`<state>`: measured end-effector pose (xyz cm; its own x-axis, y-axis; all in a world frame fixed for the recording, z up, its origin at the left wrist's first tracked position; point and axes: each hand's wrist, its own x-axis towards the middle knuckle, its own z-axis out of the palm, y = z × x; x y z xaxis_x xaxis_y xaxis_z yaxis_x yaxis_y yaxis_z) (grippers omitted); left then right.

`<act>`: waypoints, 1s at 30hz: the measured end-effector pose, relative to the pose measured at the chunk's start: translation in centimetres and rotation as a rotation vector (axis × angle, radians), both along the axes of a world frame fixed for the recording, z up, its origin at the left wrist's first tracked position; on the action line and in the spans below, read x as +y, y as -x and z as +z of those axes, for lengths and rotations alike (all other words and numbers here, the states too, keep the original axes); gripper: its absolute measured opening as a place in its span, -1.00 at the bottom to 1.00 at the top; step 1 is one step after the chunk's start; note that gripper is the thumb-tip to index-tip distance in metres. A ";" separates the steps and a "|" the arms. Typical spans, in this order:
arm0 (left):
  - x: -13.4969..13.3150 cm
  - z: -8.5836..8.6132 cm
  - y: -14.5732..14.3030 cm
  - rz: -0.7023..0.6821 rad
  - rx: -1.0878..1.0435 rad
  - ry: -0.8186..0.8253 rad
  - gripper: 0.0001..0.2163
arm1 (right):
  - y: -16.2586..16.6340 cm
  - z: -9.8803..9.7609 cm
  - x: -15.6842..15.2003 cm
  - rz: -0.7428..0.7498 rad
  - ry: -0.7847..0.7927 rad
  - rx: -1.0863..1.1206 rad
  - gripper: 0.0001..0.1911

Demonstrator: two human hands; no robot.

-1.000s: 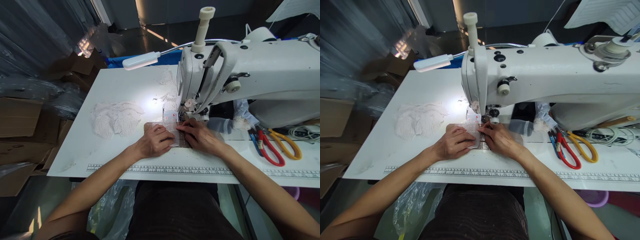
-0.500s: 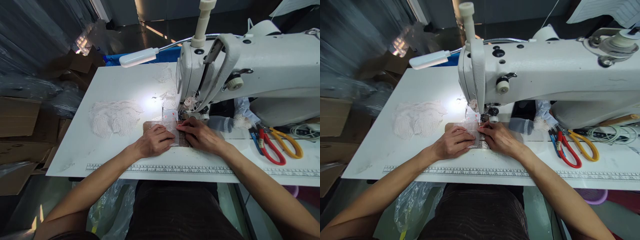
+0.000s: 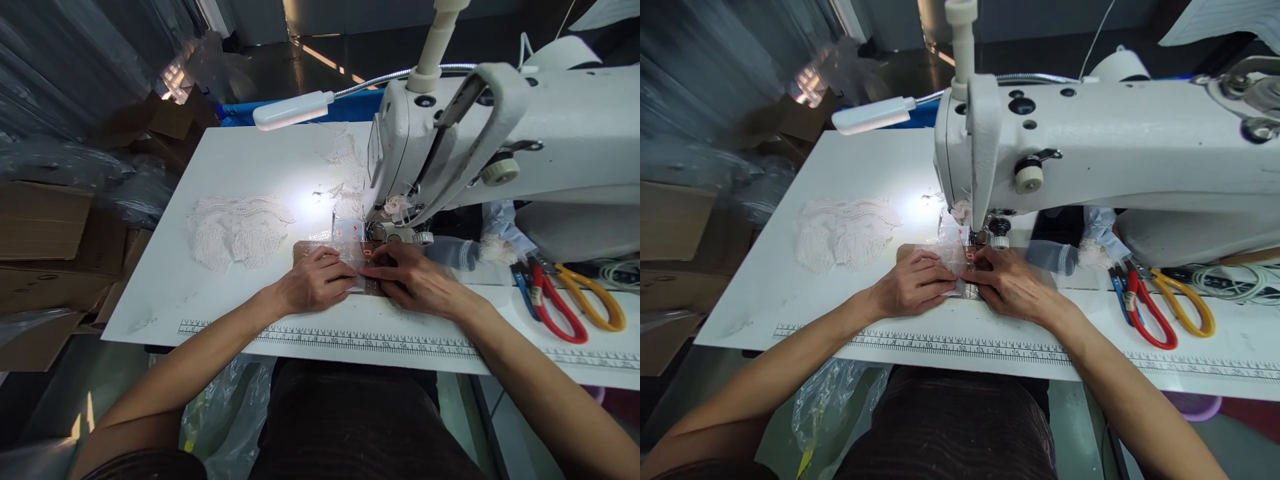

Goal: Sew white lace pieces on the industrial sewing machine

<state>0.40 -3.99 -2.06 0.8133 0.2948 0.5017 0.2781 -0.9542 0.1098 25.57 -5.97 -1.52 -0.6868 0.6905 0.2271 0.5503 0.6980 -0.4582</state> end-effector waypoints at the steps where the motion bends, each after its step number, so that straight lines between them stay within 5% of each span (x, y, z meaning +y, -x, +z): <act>1: 0.0 0.0 0.0 -0.001 -0.003 0.004 -0.94 | 0.1 0.0 0.0 -0.004 -0.002 0.002 -0.63; 4: -0.1 0.2 0.1 -0.019 -0.023 0.031 -0.92 | 0.1 0.0 0.0 -0.015 -0.002 0.002 -0.63; 8: 0.7 1.4 0.3 0.045 -0.133 0.081 -0.65 | 0.2 0.1 -0.2 -0.030 -0.004 -0.004 -0.63; 12: 2.4 2.1 0.0 0.200 -0.054 0.079 -0.77 | 0.2 -0.1 -0.3 -0.041 -0.027 -0.004 -0.65; 16: 3.3 1.7 -0.8 0.128 0.166 -0.028 -0.82 | 0.3 -0.3 -0.4 -0.060 -0.047 0.016 -0.66; 23: 4.3 1.2 -1.9 0.202 0.319 -0.118 -0.70 | 0.7 -0.8 -0.2 -0.122 -0.104 0.073 -0.64; 30: 6.2 1.2 -2.0 0.157 0.248 0.056 -0.66 | 0.4 -1.6 0.2 -0.150 -0.098 0.138 -0.65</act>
